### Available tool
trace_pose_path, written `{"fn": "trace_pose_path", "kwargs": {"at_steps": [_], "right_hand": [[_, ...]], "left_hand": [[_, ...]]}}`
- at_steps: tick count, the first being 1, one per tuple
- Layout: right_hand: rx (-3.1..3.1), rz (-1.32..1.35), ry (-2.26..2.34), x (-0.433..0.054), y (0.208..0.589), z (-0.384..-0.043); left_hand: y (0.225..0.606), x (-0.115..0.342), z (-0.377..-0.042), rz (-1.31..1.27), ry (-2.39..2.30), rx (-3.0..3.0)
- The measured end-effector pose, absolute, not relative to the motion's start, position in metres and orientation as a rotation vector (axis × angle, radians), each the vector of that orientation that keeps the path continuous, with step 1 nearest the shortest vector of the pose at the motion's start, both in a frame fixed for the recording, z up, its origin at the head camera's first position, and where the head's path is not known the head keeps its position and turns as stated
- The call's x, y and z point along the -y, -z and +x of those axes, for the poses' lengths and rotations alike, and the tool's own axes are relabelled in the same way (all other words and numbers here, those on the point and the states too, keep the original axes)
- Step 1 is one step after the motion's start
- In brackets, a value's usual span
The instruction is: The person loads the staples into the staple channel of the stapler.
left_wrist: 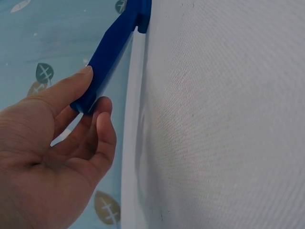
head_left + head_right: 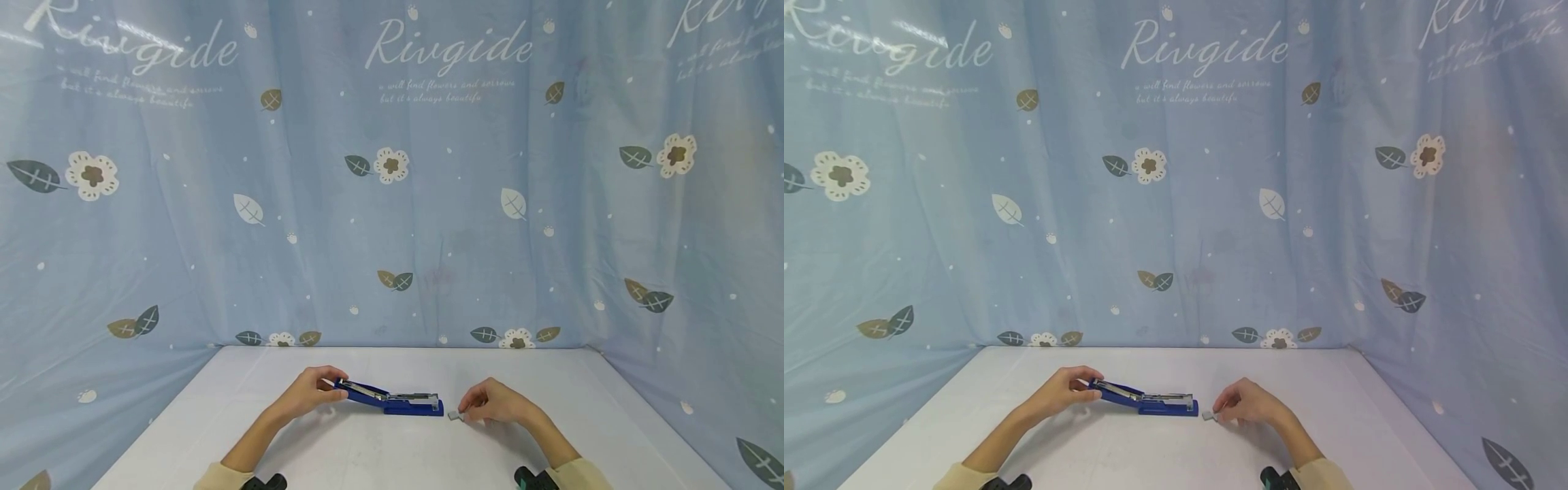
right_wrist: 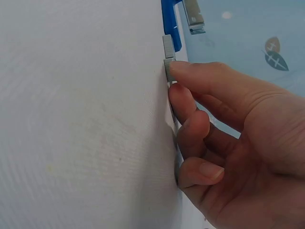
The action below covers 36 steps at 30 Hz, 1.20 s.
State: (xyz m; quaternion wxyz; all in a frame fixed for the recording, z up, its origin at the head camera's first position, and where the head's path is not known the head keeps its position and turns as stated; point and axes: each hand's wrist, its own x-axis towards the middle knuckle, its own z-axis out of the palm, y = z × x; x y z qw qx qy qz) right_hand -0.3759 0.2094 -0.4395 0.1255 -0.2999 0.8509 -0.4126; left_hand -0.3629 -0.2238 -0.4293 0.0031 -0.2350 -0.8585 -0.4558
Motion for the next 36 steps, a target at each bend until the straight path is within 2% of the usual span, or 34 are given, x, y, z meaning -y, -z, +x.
{"fn": "trace_pose_path", "kwargs": {"at_steps": [36], "right_hand": [[-2.523,-0.773,1.213,-0.2096,0.4338,-0.3736]], "left_hand": [[0.4292,0.2225,-0.3613,-0.742,1.406,2.692]]}}
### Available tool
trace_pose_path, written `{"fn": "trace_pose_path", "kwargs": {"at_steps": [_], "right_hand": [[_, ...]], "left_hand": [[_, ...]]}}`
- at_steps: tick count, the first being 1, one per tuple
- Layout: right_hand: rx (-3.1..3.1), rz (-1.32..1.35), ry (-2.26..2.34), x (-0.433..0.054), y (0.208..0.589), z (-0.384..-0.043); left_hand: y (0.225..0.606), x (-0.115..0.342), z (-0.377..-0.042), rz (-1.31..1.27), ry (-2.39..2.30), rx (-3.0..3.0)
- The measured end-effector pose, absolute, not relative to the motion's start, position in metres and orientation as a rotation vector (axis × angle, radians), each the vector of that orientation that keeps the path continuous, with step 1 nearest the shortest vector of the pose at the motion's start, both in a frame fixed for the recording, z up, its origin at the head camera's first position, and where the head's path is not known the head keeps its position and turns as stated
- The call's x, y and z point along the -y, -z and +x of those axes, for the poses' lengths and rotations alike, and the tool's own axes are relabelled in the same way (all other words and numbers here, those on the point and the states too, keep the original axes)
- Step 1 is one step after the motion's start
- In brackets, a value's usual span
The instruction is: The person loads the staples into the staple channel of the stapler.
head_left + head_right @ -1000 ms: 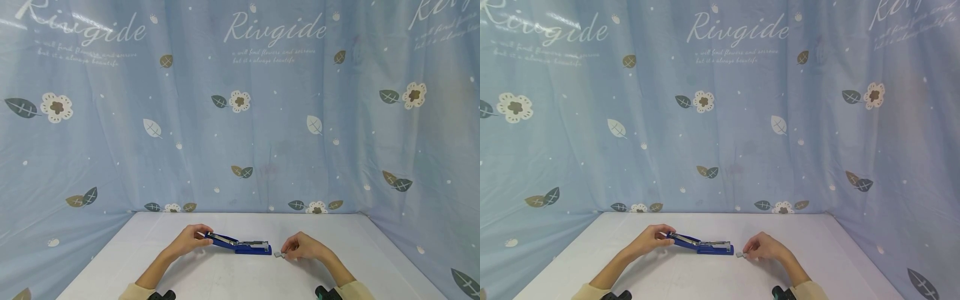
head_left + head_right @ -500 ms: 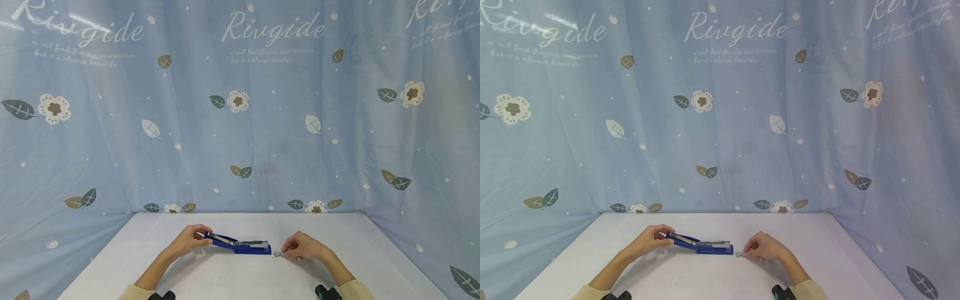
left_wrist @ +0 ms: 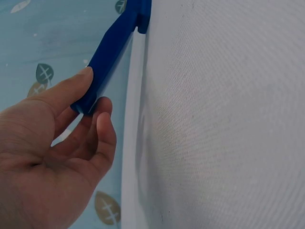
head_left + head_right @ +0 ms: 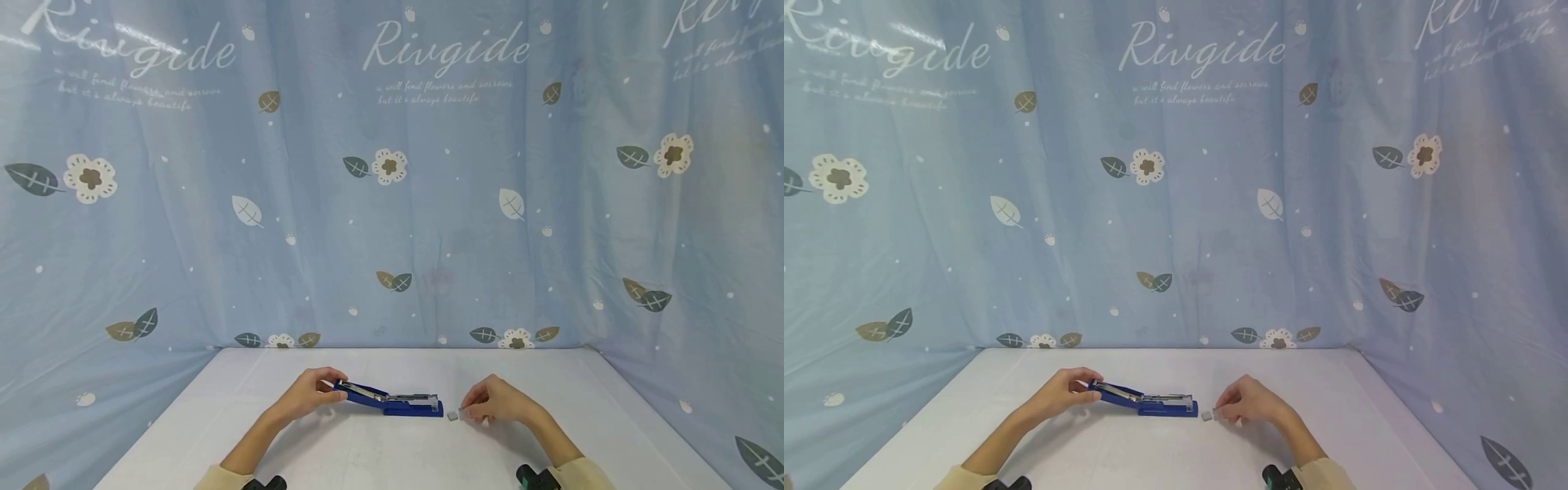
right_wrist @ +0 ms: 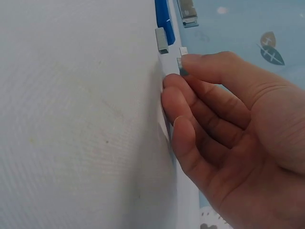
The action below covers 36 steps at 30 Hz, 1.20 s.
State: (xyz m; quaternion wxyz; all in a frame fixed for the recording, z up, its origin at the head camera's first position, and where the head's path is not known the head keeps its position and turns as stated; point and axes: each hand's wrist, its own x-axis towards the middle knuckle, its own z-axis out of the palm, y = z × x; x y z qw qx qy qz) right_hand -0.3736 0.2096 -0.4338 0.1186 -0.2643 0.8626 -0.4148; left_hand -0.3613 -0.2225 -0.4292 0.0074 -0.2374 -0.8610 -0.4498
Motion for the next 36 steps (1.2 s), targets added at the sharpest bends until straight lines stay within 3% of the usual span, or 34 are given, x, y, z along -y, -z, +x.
{"fn": "trace_pose_path", "kwargs": {"at_steps": [36], "right_hand": [[-2.597,-0.898,1.251,-0.192,0.421,-0.384]], "left_hand": [[0.429,0.223,-0.361,-0.717,1.410,2.699]]}}
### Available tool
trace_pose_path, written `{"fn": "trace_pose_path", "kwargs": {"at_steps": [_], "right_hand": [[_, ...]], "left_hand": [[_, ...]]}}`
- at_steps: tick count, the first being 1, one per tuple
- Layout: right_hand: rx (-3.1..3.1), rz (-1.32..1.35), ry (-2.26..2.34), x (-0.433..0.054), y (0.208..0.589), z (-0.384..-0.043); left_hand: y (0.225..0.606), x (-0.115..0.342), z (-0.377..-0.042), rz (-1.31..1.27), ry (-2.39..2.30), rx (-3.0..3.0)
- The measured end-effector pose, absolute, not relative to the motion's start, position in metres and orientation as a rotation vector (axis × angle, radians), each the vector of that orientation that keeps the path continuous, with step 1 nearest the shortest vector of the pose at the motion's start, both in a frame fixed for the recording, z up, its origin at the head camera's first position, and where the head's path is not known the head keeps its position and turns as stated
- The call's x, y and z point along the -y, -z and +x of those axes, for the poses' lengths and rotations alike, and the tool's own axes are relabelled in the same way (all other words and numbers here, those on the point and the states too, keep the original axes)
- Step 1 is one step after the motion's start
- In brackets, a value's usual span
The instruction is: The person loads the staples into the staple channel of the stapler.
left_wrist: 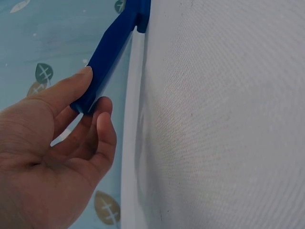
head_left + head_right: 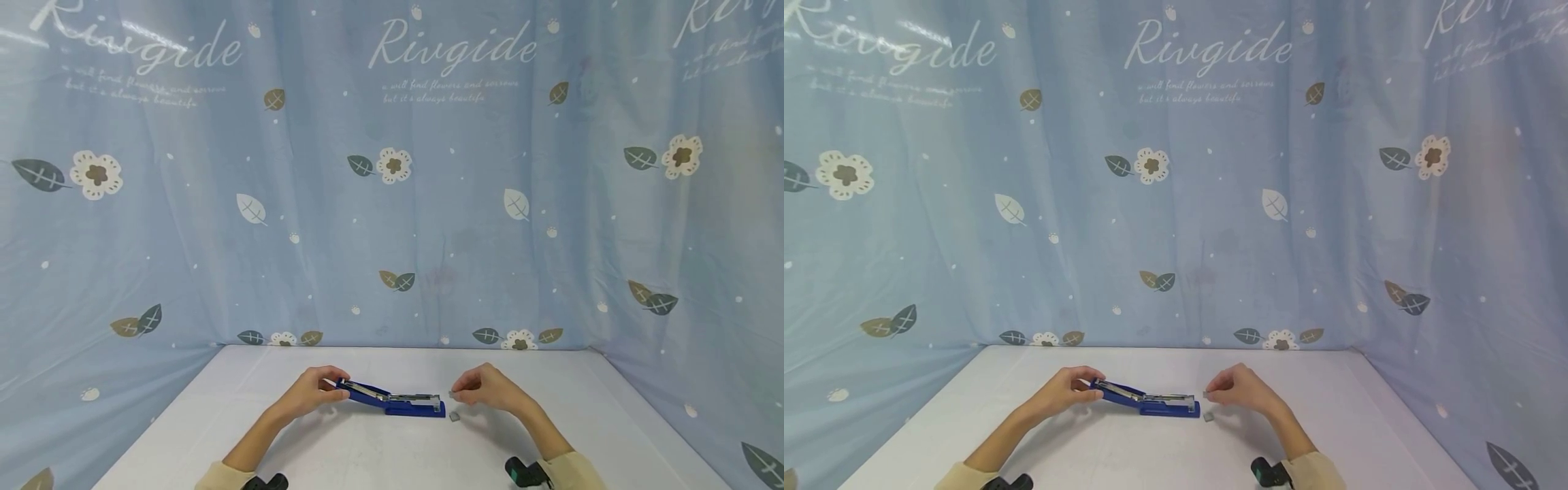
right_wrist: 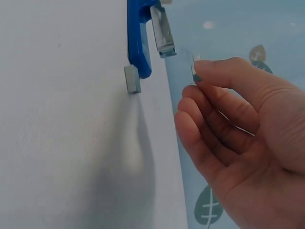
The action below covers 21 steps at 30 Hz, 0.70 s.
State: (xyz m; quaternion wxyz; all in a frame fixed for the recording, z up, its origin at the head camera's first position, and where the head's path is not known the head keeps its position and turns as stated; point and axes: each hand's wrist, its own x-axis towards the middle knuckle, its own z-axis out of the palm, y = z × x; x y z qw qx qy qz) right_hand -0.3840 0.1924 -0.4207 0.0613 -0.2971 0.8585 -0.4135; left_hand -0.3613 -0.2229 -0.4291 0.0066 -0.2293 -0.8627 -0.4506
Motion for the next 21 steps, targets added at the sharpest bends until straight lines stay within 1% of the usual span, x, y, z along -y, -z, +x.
{"fn": "trace_pose_path", "kwargs": {"at_steps": [10,21], "right_hand": [[-2.608,-0.873,1.282,-0.177,0.419,-0.386],[-2.631,-0.904,1.275,-0.168,0.418,-0.388]], "left_hand": [[0.429,0.222,-0.360,-0.695,1.421,2.702],[0.429,0.224,-0.362,-0.710,1.437,2.692]]}}
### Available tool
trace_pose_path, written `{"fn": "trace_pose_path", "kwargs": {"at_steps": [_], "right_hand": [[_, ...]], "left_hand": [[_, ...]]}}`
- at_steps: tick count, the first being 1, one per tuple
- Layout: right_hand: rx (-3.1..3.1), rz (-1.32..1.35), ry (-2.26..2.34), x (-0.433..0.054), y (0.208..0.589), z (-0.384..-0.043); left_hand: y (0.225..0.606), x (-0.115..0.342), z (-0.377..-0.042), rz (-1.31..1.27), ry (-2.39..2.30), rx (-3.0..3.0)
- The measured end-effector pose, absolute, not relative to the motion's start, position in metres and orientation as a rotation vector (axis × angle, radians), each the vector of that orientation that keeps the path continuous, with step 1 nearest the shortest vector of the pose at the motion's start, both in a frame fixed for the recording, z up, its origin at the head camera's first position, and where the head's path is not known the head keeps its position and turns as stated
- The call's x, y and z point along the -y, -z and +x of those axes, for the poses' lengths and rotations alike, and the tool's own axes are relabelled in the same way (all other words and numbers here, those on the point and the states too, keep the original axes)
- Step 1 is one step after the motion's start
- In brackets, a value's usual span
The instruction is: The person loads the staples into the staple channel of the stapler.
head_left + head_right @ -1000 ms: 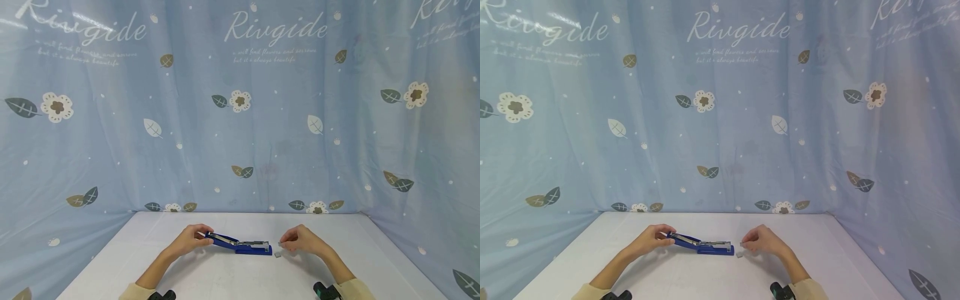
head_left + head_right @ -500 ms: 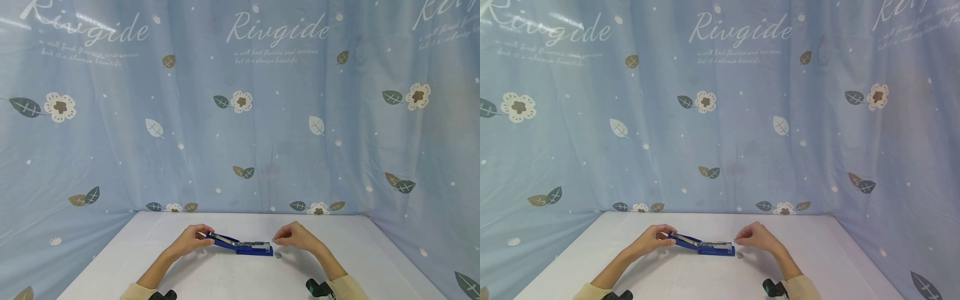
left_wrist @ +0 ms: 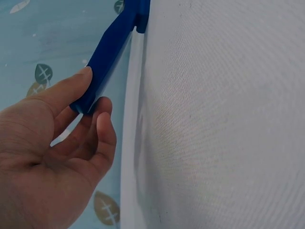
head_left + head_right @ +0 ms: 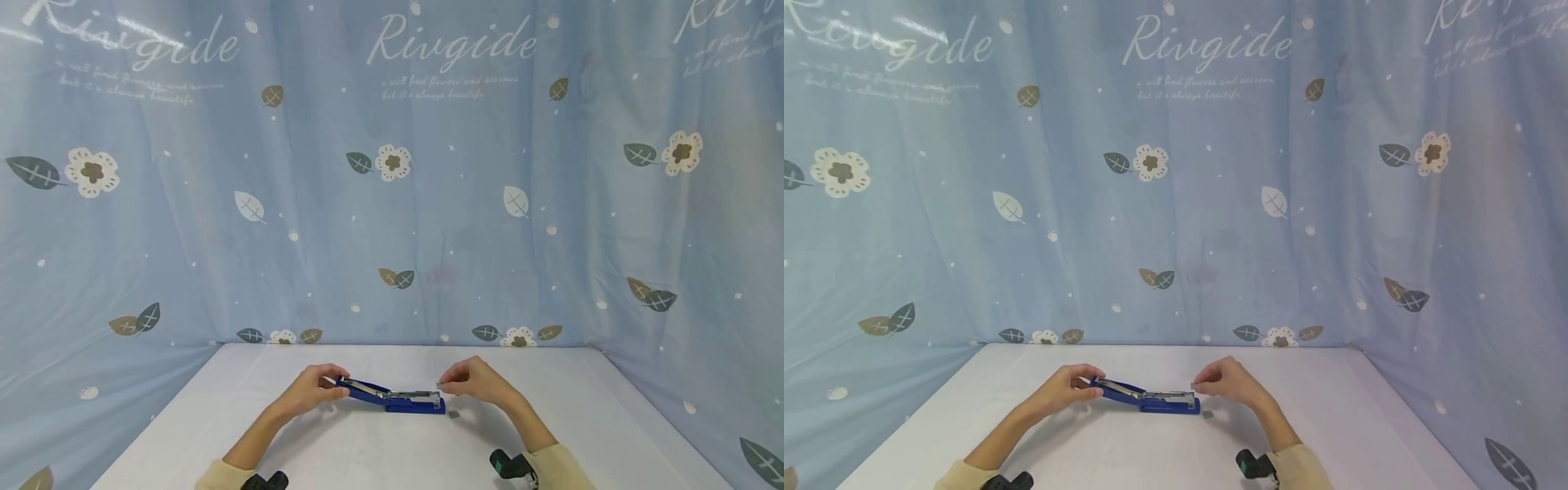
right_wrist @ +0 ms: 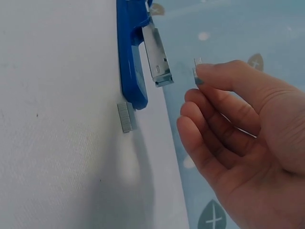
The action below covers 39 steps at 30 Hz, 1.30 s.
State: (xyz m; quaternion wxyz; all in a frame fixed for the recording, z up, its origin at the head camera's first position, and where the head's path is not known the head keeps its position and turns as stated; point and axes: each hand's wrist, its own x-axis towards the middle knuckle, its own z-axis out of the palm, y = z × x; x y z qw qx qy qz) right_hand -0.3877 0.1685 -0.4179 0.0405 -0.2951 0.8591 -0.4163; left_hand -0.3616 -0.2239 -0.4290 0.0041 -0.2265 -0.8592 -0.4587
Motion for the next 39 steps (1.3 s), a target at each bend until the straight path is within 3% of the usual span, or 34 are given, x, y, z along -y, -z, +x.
{"fn": "trace_pose_path", "kwargs": {"at_steps": [39], "right_hand": [[-2.717,-0.967,1.208,-0.145,0.429,-0.383]], "left_hand": [[0.429,0.222,-0.364,-0.733,1.467,2.673]]}}
